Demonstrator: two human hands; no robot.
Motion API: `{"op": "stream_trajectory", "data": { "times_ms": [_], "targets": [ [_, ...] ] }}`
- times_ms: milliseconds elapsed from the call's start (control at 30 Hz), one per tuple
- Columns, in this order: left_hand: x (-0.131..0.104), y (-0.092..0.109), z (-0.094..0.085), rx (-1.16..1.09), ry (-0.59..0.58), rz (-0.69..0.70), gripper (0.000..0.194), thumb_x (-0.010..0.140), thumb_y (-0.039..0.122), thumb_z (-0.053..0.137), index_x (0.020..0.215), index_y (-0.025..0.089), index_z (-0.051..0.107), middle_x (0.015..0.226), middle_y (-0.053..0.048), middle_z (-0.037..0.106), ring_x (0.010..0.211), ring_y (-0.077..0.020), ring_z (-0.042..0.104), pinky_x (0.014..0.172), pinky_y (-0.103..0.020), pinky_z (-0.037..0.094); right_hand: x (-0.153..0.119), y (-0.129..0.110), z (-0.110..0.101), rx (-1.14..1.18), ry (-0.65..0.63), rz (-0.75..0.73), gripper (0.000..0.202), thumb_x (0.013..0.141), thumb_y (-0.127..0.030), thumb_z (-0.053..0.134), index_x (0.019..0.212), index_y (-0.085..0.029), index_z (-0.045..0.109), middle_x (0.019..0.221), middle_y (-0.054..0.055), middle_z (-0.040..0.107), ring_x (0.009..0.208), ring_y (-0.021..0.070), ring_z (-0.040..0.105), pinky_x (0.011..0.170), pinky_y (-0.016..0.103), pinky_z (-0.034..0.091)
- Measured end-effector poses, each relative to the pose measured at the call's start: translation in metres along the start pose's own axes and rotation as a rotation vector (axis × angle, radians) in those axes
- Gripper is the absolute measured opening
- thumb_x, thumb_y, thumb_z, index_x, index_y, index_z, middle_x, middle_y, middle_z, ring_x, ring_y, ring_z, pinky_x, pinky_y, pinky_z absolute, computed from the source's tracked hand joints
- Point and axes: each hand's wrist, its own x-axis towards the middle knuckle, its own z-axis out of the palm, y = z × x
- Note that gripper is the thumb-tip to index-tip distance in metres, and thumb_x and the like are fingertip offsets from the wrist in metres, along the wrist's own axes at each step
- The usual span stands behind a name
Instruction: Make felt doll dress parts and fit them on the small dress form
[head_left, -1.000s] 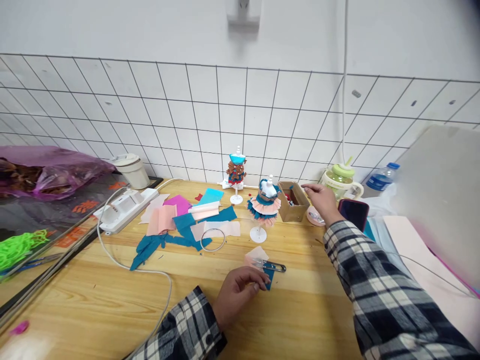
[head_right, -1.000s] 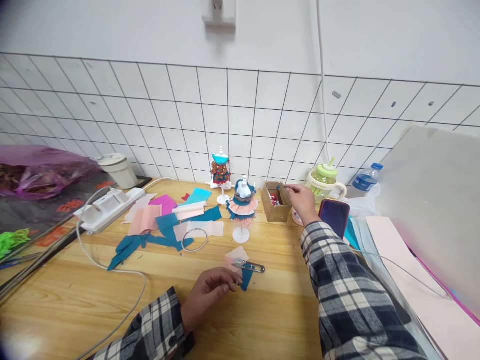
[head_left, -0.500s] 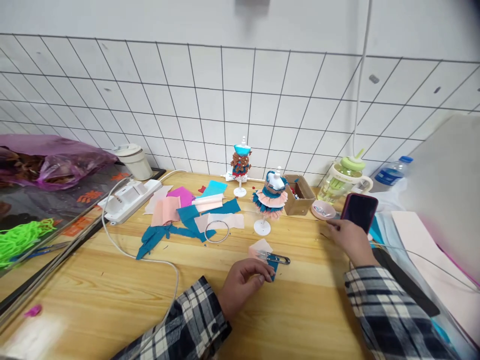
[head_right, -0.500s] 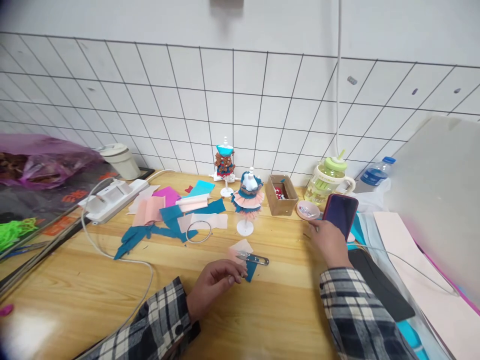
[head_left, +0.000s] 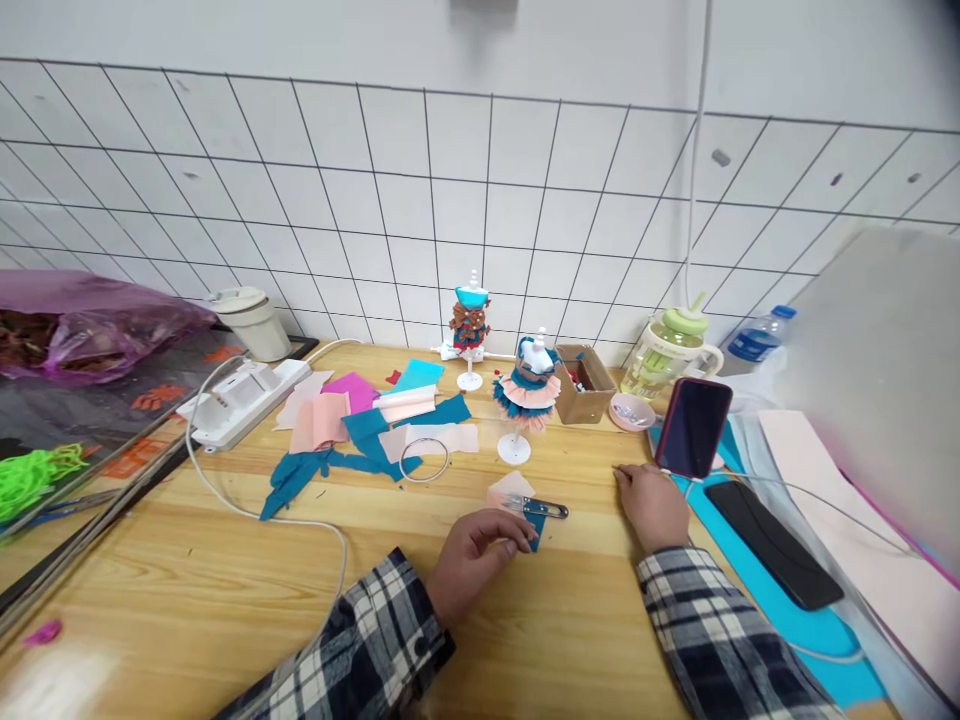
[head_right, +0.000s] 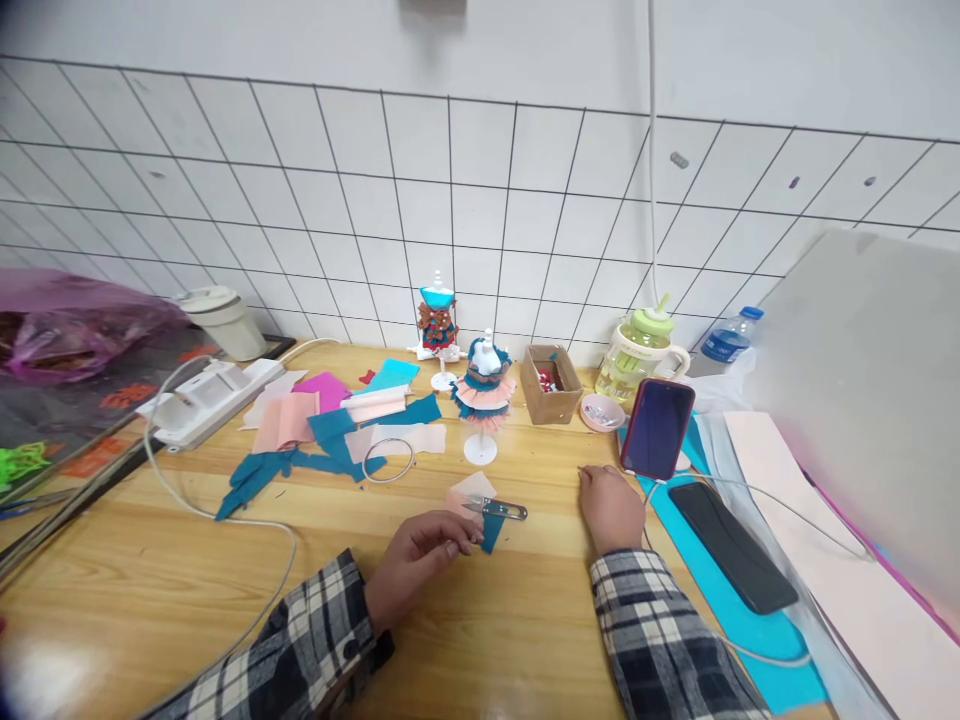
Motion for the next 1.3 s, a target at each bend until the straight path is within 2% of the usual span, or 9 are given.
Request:
{"op": "stream_trajectory", "data": {
  "times_ms": [133, 333, 533, 633, 900, 1067, 1167, 1233, 1300],
  "targets": [
    [0.000, 0.001, 0.000, 0.014, 0.007, 0.004, 0.023, 0.084, 0.032, 0.059, 0.075, 0.014, 0.070, 0.089, -0.011, 0.071, 0.090, -0.0228, 0.064, 0.087, -0.036, 0.047, -0.002, -0.002, 0.002, 0.013, -0.011, -0.015, 0.027, 0.091, -0.034, 0.044, 0.095, -0.019, 0.066, 0.093, 0.008, 0.067, 0.088, 0.0210, 0.063, 0.070, 0.028, 0.041],
    [0.000, 0.001, -0.001, 0.034, 0.005, -0.002, 0.025, 0.084, 0.034, 0.058, 0.076, 0.014, 0.069, 0.090, -0.011, 0.071, 0.092, -0.0231, 0.064, 0.089, -0.037, 0.047, 0.011, -0.011, -0.015, -0.023, -0.050, -0.095, 0.028, 0.091, -0.020, 0.035, 0.096, -0.009, 0.061, 0.097, 0.017, 0.063, 0.078, 0.0229, 0.063, 0.061, 0.029, 0.038],
    [-0.001, -0.002, -0.001, 0.036, -0.003, 0.008, 0.024, 0.085, 0.033, 0.058, 0.076, 0.014, 0.069, 0.090, -0.011, 0.071, 0.092, -0.0227, 0.064, 0.089, -0.037, 0.046, 0.081, -0.028, -0.071, 0.109, 0.093, -0.113, 0.037, 0.094, -0.030, 0.029, 0.094, -0.014, 0.062, 0.088, 0.013, 0.067, 0.080, 0.0216, 0.061, 0.064, 0.027, 0.036],
    [-0.002, -0.002, -0.001, 0.031, 0.000, 0.018, 0.023, 0.085, 0.033, 0.058, 0.076, 0.014, 0.069, 0.089, -0.011, 0.071, 0.091, -0.0224, 0.064, 0.089, -0.037, 0.047, 0.116, -0.040, -0.087, 0.153, 0.160, -0.092, 0.043, 0.094, -0.035, 0.029, 0.090, -0.015, 0.066, 0.089, 0.013, 0.069, 0.079, 0.0210, 0.060, 0.064, 0.027, 0.036],
    [-0.004, -0.001, -0.001, 0.026, 0.003, 0.030, 0.023, 0.085, 0.032, 0.057, 0.077, 0.014, 0.069, 0.090, -0.011, 0.070, 0.092, -0.0224, 0.064, 0.088, -0.036, 0.046, 0.144, -0.045, -0.075, 0.268, 0.227, -0.156, 0.037, 0.081, -0.033, 0.053, 0.114, -0.022, 0.066, 0.100, 0.007, 0.071, 0.092, 0.0209, 0.060, 0.077, 0.028, 0.040],
    [-0.002, -0.002, -0.002, -0.037, 0.000, -0.003, 0.023, 0.084, 0.033, 0.059, 0.076, 0.014, 0.068, 0.091, -0.011, 0.071, 0.093, -0.0232, 0.064, 0.089, -0.037, 0.046, 0.116, -0.045, -0.069, 0.360, 0.351, -0.128, 0.038, 0.088, -0.038, 0.042, 0.110, -0.018, 0.066, 0.104, 0.009, 0.068, 0.093, 0.0223, 0.058, 0.082, 0.033, 0.041],
    [0.000, -0.002, -0.002, -0.113, 0.025, -0.049, 0.022, 0.082, 0.033, 0.062, 0.075, 0.013, 0.069, 0.092, -0.012, 0.071, 0.096, -0.0247, 0.063, 0.090, -0.038, 0.045, 0.066, -0.045, -0.048, 0.549, 0.457, -0.171, 0.043, 0.089, -0.035, 0.038, 0.123, -0.017, 0.056, 0.102, 0.009, 0.067, 0.083, 0.0198, 0.058, 0.078, 0.031, 0.044],
    [0.001, -0.002, -0.002, -0.149, 0.037, -0.074, 0.021, 0.081, 0.033, 0.063, 0.075, 0.014, 0.069, 0.094, -0.012, 0.071, 0.097, -0.0255, 0.063, 0.091, -0.039, 0.044, 0.029, -0.040, -0.028, 0.611, 0.463, -0.180, 0.039, 0.088, -0.036, 0.040, 0.114, -0.018, 0.062, 0.100, 0.009, 0.067, 0.084, 0.0207, 0.058, 0.080, 0.033, 0.044],
    [0.001, -0.002, -0.002, -0.158, 0.046, -0.091, 0.020, 0.080, 0.032, 0.064, 0.074, 0.014, 0.069, 0.093, -0.011, 0.071, 0.097, -0.0254, 0.063, 0.091, -0.039, 0.044, 0.000, -0.029, -0.009, 0.676, 0.410, -0.073, 0.037, 0.086, -0.036, 0.042, 0.107, -0.016, 0.064, 0.093, 0.009, 0.068, 0.081, 0.0212, 0.058, 0.078, 0.033, 0.045]
  ]
}}
